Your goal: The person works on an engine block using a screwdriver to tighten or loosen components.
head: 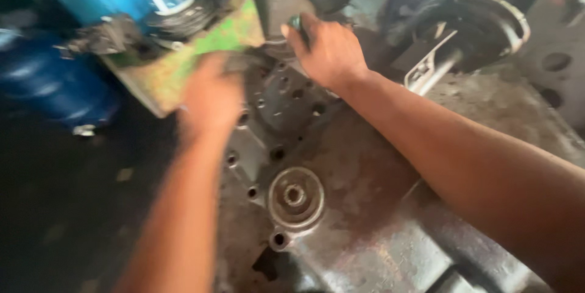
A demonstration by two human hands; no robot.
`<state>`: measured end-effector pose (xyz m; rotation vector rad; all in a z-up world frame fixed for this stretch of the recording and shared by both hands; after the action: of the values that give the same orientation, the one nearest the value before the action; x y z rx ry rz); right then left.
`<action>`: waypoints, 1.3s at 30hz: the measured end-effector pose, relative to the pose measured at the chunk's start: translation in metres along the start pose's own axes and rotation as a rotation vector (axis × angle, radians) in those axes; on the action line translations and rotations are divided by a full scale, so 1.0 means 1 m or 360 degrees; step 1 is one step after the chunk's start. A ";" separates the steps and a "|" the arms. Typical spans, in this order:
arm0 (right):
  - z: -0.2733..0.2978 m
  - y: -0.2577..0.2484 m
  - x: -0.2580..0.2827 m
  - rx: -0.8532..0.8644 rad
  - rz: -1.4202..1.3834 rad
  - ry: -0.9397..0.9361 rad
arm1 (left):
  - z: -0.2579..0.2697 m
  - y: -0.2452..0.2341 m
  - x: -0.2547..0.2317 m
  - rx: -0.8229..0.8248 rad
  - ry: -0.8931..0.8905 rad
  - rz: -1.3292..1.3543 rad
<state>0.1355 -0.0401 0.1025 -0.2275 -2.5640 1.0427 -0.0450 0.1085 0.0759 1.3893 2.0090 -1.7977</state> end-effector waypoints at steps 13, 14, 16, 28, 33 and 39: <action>-0.004 -0.007 -0.003 -0.0160 -0.0163 0.0099 | 0.000 0.104 -0.060 0.0186 0.0011 -0.0425; -0.006 0.001 -0.004 -0.0020 -0.0144 0.0102 | -0.006 0.107 -0.049 0.0192 -0.0169 -0.0441; 0.000 0.009 -0.004 0.0144 -0.0126 0.0109 | -0.012 0.116 -0.042 0.0161 -0.0165 -0.0453; -0.001 -0.011 0.016 -0.0372 -0.0232 -0.0318 | -0.018 0.106 -0.023 -0.0402 0.0080 -0.0322; -0.004 -0.003 0.002 0.0015 -0.0311 0.0121 | 0.000 0.102 -0.019 0.0215 -0.0438 -0.0423; -0.003 -0.001 0.002 0.0205 -0.0690 0.0230 | 0.016 0.116 -0.036 0.0324 -0.0151 -0.0636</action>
<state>0.1342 -0.0386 0.1057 0.2670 -2.2627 0.9752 0.0458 0.0613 0.0086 0.9666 2.2265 -2.2362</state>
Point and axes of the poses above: each hand's wrist, its own z-axis away from the middle knuckle, its own y-axis out of the palm, x = y × z, the point moved 8 cm from there along -z, towards the middle knuckle, and after that the axes turned 7 degrees about -y, right-handed, at the moved point
